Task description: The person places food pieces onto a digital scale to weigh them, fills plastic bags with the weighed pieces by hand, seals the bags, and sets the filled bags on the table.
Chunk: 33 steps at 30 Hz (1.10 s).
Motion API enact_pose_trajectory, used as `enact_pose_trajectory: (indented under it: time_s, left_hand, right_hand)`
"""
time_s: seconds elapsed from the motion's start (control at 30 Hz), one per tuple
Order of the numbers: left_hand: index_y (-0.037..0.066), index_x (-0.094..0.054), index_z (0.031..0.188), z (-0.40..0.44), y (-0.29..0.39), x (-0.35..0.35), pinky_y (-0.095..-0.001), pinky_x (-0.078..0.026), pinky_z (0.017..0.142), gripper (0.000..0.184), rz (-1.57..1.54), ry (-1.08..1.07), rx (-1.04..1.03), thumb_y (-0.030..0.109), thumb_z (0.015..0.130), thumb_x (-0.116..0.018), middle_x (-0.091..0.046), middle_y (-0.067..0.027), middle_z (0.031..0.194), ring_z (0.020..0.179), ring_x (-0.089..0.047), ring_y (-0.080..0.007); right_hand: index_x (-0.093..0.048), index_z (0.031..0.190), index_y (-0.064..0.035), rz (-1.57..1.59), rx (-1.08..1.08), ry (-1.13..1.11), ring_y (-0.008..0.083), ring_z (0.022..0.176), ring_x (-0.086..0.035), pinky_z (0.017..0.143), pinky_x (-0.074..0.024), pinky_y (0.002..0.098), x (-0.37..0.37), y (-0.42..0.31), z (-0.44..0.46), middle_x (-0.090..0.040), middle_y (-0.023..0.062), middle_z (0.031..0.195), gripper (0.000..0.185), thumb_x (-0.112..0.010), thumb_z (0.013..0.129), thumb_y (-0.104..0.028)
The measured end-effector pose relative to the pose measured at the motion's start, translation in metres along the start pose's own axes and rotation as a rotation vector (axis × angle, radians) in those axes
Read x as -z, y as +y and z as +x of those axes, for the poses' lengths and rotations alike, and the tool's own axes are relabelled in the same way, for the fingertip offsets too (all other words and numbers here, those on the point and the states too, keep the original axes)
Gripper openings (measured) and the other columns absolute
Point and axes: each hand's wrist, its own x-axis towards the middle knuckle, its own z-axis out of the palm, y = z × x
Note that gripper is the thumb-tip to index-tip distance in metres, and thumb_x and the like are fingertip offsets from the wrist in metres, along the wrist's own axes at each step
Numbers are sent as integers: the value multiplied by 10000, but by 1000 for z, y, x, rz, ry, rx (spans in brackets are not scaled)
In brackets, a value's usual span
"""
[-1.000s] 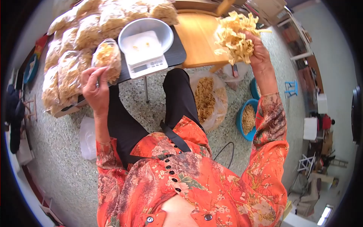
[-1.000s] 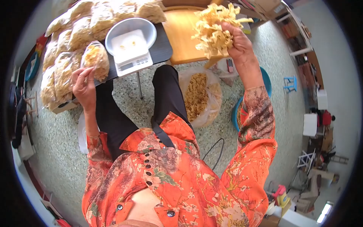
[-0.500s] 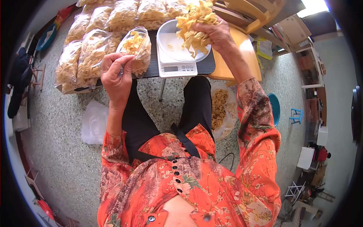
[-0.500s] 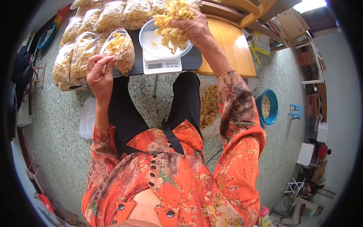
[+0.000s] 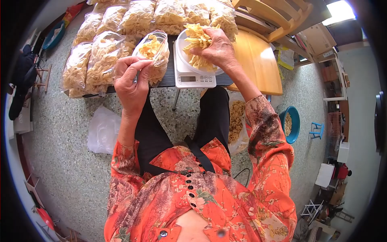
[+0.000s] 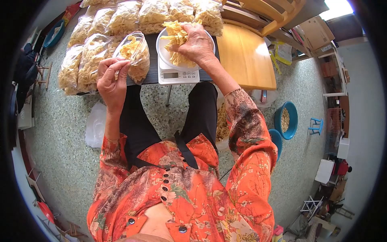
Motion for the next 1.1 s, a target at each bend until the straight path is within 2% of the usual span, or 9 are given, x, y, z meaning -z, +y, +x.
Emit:
enact_pose_trajectory:
  time_s: [0.07,0.27,0.37,0.6,0.7,0.77,0.83,0.97,1.1]
  left_hand:
    - [35,-745,923,0,1,0,-298,-496,801,142,3,0,-8,-24,798,-776,-638,-39,898,869,-621,-173]
    - [31,-743,922,3,-1,-2,-301,-498,792,144,-2,-9,6,-23,794,-780,-628,-40,885,859,-619,-174]
    - [33,-744,919,3,-1,-2,-302,-498,789,140,2,-14,4,-18,794,-781,-627,-40,886,858,-619,-173]
    - [21,-746,947,2,-4,0,-285,-503,816,134,-3,-29,7,-16,820,-768,-625,-40,935,903,-614,-155]
    - [5,-744,968,0,-6,0,-269,-510,846,124,14,-55,13,-21,847,-751,-623,-41,984,946,-610,-138]
    - [5,-744,964,0,-5,-2,-269,-510,846,120,10,-53,18,-21,847,-752,-623,-41,983,946,-609,-137]
    - [53,-756,919,2,-4,-5,-297,-488,781,149,1,-2,10,-2,786,-793,-625,-37,888,862,-613,-174]
    - [53,-756,919,2,-1,-5,-296,-488,778,153,17,-25,18,-1,782,-795,-625,-38,895,868,-612,-173]
    - [14,-750,963,3,-2,-4,-252,-490,810,124,19,-82,-18,-14,842,-760,-632,-42,967,920,-609,-130]
  right_hand:
    - [-613,1331,-150,-111,32,-41,331,1128,-610,991,-487,405,1,-2,0,-613,186,1188,855,-843,602,-533]
    - [-535,1409,-194,-167,60,-197,331,1236,-557,1051,-456,414,15,1,7,-591,198,1259,922,-823,618,-569]
    - [-544,1405,-132,-162,63,-316,318,1309,-511,1109,-405,419,32,-5,12,-550,195,1376,947,-829,638,-609]
    - [-553,1396,-223,-86,120,-402,340,1263,-560,1087,-433,431,54,2,17,-606,172,1342,878,-822,658,-616]
    - [-569,1384,-204,-95,130,-380,336,1239,-583,1053,-465,432,62,3,17,-622,154,1331,862,-815,671,-623]
    - [-618,1319,-113,-181,127,-318,337,1185,-612,1030,-475,416,69,3,15,-654,188,1261,816,-803,679,-584]
    - [-643,1284,-95,-132,107,-307,332,1148,-633,1000,-492,413,71,8,16,-673,187,1219,792,-809,678,-579]
    - [-655,1266,-28,-51,109,-317,287,1065,-690,942,-548,392,73,18,14,-694,197,1168,739,-837,733,-507]
    - [-666,1244,-24,38,58,-231,269,1061,-693,925,-552,380,74,18,-3,-700,185,1165,649,-829,776,-444]
